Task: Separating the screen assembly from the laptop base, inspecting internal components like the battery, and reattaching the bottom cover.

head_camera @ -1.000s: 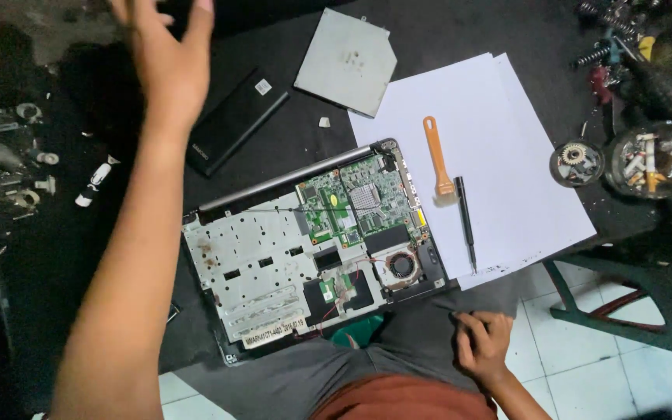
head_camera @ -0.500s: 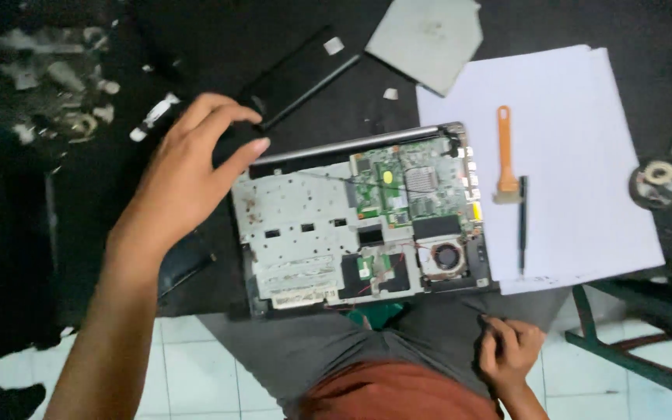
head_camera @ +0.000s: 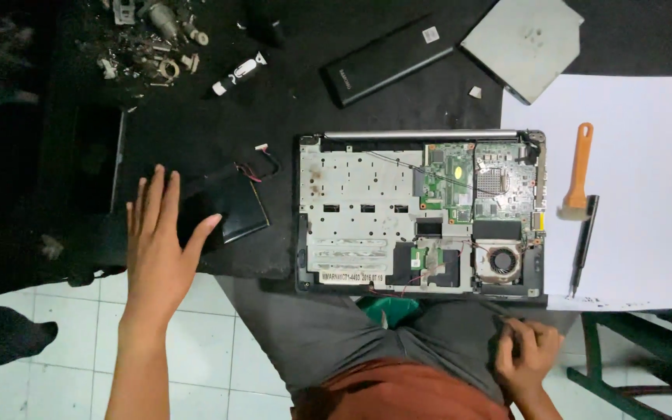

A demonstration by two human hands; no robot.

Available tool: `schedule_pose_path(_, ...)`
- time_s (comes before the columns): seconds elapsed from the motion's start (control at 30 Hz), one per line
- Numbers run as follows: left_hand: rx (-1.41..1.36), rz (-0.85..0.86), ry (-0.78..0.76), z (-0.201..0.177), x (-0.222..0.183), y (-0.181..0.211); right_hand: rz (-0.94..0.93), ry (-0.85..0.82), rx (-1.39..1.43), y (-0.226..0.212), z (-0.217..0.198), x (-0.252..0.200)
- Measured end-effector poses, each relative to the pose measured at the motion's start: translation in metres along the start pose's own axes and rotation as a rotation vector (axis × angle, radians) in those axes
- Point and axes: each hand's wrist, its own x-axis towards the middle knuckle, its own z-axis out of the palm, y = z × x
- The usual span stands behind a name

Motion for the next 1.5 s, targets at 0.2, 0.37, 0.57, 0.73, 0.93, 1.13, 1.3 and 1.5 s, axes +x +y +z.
schedule_pose_path(0.2,-0.06,0.064,0.137,0.009,0.009,-0.013,-0.106,-0.033,0.063,-0.026,-0.006,0.03)
schedule_pose_path(0.37,-0.216,-0.011,0.171,-0.004,0.002,-0.001,-0.116,-0.054,0.097,-0.041,-0.011,0.039)
schedule_pose_path(0.57,-0.371,-0.124,0.173,-0.039,-0.02,0.015,-0.127,-0.036,0.117,-0.043,-0.01,0.044)
schedule_pose_path(0.73,-0.477,-0.048,0.188,-0.06,-0.01,0.065,-0.113,-0.022,0.119,-0.046,-0.012,0.047)
schedule_pose_path(0.93,-0.774,0.438,-0.192,-0.026,0.047,0.14,-0.131,0.011,0.103,-0.045,-0.015,0.045)
schedule_pose_path(1.13,-0.718,0.394,-0.434,0.016,0.067,0.15,-0.06,0.072,0.08,-0.038,-0.022,0.03)
schedule_pose_path(1.3,-0.677,0.36,-0.441,0.027,0.06,0.148,0.003,0.12,0.039,-0.029,-0.026,0.013)
schedule_pose_path(1.5,-0.646,0.479,-0.332,0.04,0.052,0.137,-0.003,0.155,0.039,-0.035,-0.031,0.015)
